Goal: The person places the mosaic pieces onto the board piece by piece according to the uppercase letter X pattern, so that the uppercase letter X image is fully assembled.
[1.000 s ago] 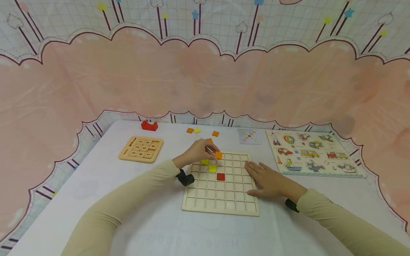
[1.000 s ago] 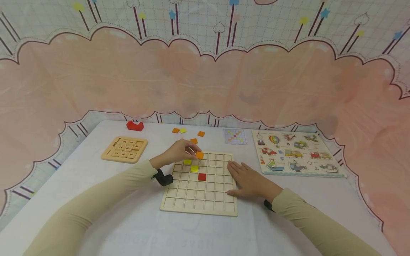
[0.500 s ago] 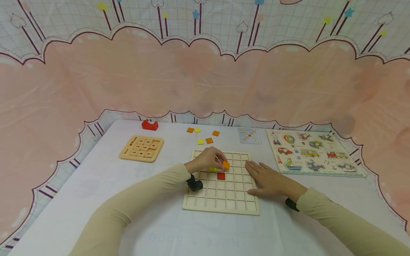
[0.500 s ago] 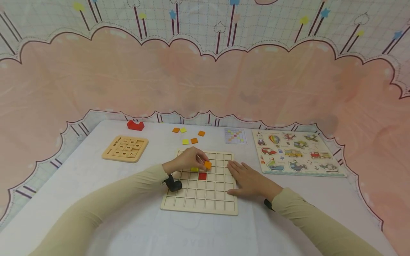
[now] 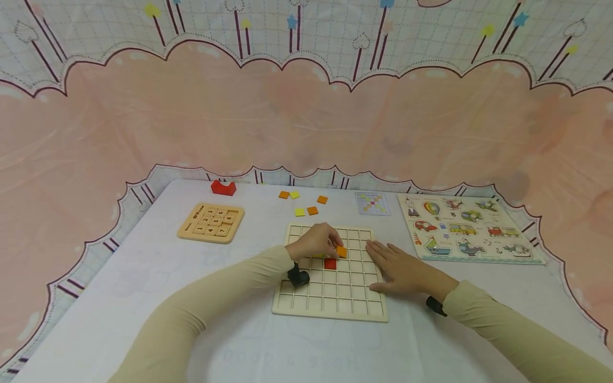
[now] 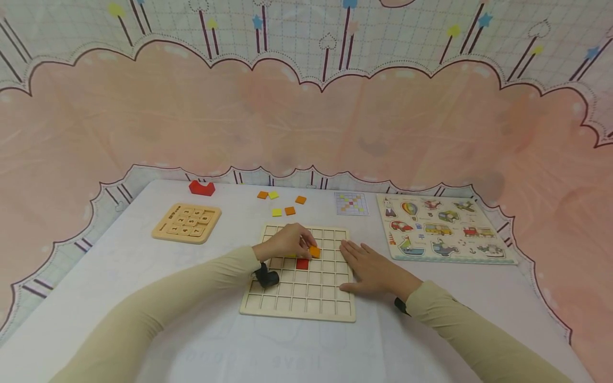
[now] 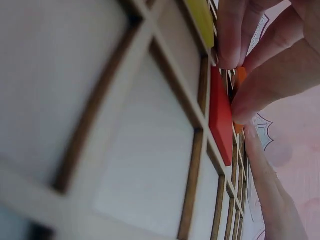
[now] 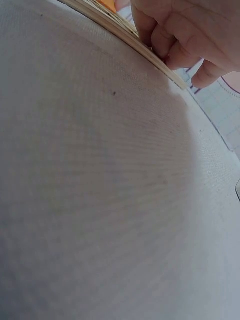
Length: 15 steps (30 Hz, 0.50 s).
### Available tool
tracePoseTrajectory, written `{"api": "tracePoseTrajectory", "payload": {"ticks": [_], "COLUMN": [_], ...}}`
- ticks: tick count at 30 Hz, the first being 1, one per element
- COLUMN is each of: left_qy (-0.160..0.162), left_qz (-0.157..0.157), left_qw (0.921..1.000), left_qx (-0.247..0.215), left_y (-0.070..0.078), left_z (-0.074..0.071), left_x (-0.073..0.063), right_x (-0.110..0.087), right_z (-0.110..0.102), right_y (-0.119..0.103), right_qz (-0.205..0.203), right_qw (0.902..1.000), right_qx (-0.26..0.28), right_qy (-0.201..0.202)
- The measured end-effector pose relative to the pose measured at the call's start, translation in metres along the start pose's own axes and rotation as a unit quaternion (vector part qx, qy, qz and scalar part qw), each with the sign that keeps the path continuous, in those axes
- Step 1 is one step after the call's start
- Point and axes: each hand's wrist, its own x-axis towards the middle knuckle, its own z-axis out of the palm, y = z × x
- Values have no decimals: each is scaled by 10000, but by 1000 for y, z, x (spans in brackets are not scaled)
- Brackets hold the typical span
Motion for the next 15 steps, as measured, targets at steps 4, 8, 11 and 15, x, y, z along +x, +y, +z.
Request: {"api": "tracePoseTrajectory", "payload": {"ticks": [4,8,11,15], "left_qy": [-55,-60,-29,-36], "left_qz": [-41,-86,-118,-145], "left_qw": [10000,9999,9999,9999], "left_qx": [59,-21,-29,-35], "left_y": [2,4,2,0], "left_z": [-1,-5,-6,-6], "left_x": [-1,-5,-5,-4], "right_x": [0,1,0,0], "right_z": [0,0,-1,-1], "right_y": [0,0,0,-1], "right_qz": [-83,-7,46,29], "right_qw": [9999,10000,9999,9999], "right_qx": [-49,-47,-39,-4], "right_qy": [93,-35,-116,-98]}}
